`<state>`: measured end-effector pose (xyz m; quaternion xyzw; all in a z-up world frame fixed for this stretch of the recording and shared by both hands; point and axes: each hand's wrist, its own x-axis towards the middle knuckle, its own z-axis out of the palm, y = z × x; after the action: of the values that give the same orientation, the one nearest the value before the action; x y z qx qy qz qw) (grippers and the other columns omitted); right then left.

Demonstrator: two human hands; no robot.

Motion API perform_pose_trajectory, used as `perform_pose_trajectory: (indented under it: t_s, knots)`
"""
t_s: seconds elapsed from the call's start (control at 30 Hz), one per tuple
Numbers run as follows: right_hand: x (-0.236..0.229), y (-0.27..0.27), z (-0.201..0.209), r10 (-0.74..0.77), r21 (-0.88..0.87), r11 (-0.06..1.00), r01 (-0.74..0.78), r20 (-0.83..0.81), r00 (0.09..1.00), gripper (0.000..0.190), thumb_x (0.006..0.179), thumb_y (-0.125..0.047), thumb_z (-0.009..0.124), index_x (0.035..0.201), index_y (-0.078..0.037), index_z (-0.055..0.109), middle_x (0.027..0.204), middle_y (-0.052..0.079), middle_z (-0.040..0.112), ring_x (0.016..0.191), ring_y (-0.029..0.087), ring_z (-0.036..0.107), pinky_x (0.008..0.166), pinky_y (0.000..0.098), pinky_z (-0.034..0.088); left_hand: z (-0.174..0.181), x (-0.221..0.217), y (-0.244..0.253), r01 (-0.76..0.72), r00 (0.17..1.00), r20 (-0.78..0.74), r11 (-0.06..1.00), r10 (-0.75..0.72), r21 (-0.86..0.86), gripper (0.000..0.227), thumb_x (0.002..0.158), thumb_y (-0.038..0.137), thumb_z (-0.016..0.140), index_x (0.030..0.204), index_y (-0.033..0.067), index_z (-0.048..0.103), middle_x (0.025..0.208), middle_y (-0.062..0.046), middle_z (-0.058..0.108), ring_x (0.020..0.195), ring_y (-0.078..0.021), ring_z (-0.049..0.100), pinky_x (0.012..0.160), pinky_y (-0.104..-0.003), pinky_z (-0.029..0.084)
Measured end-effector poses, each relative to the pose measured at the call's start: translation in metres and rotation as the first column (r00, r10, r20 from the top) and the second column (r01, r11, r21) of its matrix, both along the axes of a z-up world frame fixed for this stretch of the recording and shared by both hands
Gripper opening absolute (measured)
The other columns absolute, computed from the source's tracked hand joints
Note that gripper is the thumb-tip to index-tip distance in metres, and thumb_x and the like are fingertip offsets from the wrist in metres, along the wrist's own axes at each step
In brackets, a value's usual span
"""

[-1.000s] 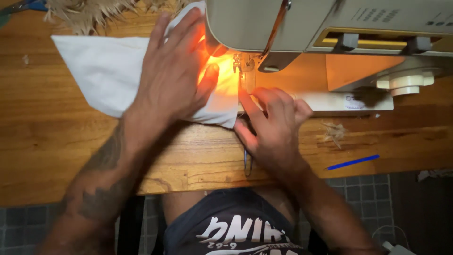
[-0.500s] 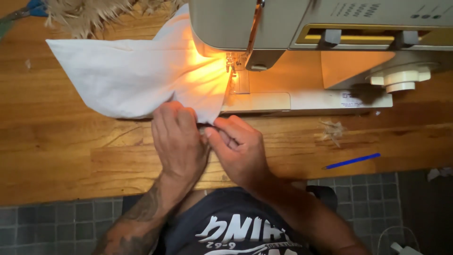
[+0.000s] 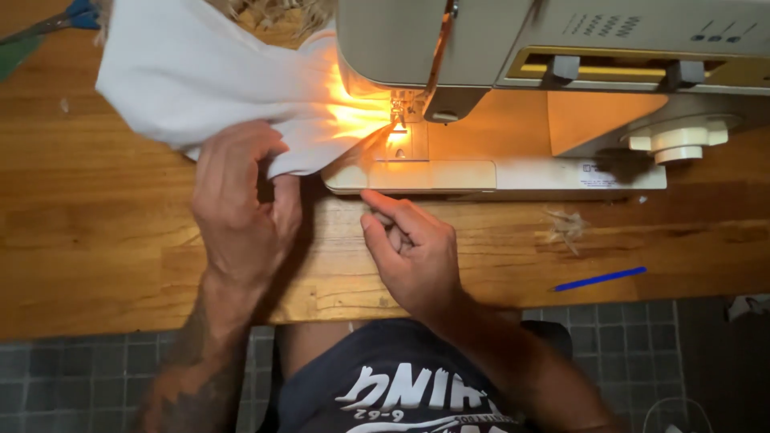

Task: Sewing fabric using a sewing machine and trimming excess thread with a clipper

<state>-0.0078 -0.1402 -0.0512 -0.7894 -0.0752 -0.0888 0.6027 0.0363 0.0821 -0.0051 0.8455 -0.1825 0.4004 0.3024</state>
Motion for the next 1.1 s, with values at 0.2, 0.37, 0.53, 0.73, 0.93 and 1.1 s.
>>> perform_pose_trajectory:
  t_s: [0.2,0.37,0.53,0.73,0.93,1.1]
  knots:
    - [0.016,0.022,0.046,0.189,0.422,0.906,0.014,-0.435,0.880,0.046,0.118,-0.018,0.065,0.155,0.007,0.067,0.082,0.026,0.080,0.033,0.016,0.056,0.029,0.0265,0.043,0.033,0.019,-0.006,0.182,0.918,-0.310,0.956,-0.249,-0.231,0.028,0.127,0.019,0.059,0.106,0.0063,0.073,0.074,-0.012,0.065,0.091,-0.0410,0.062,0.104,-0.052,0.053]
    - [0.023,0.027,0.051,0.275,0.611,0.791,0.032,-0.402,0.874,0.037,0.114,-0.022,0.071,0.138,0.006,0.073,0.081,0.021,0.075,0.034,0.015,0.055,0.030,0.0238,0.035,0.049,0.020,-0.018,0.248,0.846,-0.433,0.949,-0.310,-0.196,0.021,0.120,0.020,0.056,0.123,0.0017,0.066,0.105,-0.023,0.069,0.097,-0.0459,0.066,0.094,-0.058,0.051]
    - [0.025,0.027,0.049,0.066,0.512,0.851,0.114,-0.320,0.945,0.018,0.108,-0.011,0.080,0.118,0.005,0.081,0.082,0.012,0.070,0.039,0.011,0.050,0.034,0.0254,0.032,0.030,-0.002,0.004,0.467,0.812,-0.349,0.880,-0.467,-0.088,0.070,0.086,0.014,0.063,0.153,-0.0042,0.057,0.132,-0.021,0.067,0.119,-0.0371,0.058,0.107,-0.050,0.047]
    - [0.027,0.017,0.038,0.113,0.205,0.974,-0.097,-0.063,0.992,0.006,0.106,-0.010,0.085,0.109,-0.005,0.085,0.110,0.005,0.068,0.097,0.013,0.062,0.083,0.0262,0.049,-0.070,-0.050,0.055,-0.297,0.873,-0.314,0.917,0.373,0.265,0.170,0.097,0.089,0.118,0.192,0.0037,0.005,0.199,-0.029,0.002,0.189,-0.0517,0.002,0.154,-0.078,-0.004]
    - [0.014,0.026,0.017,0.460,0.794,0.564,-0.227,-0.074,0.885,0.019,0.127,-0.028,0.056,0.135,-0.011,0.055,0.074,0.007,0.059,0.056,0.027,0.070,0.057,0.0312,0.044,-0.061,-0.055,0.097,-0.400,0.797,-0.569,0.883,0.203,-0.245,0.022,0.115,0.018,0.079,0.126,-0.0010,0.078,0.109,-0.005,0.072,0.102,-0.0180,0.058,0.086,-0.039,0.052]
    - [0.013,0.019,0.018,0.298,0.866,0.481,0.138,-0.309,0.903,0.030,0.118,-0.020,0.065,0.145,-0.007,0.062,0.074,0.002,0.054,0.052,0.011,0.048,0.039,0.0238,0.034,-0.052,-0.061,0.165,-0.145,0.868,-0.476,0.845,-0.141,-0.515,0.036,0.122,0.010,0.072,0.157,0.0026,0.071,0.161,-0.013,0.074,0.152,-0.0257,0.071,0.138,-0.041,0.059]
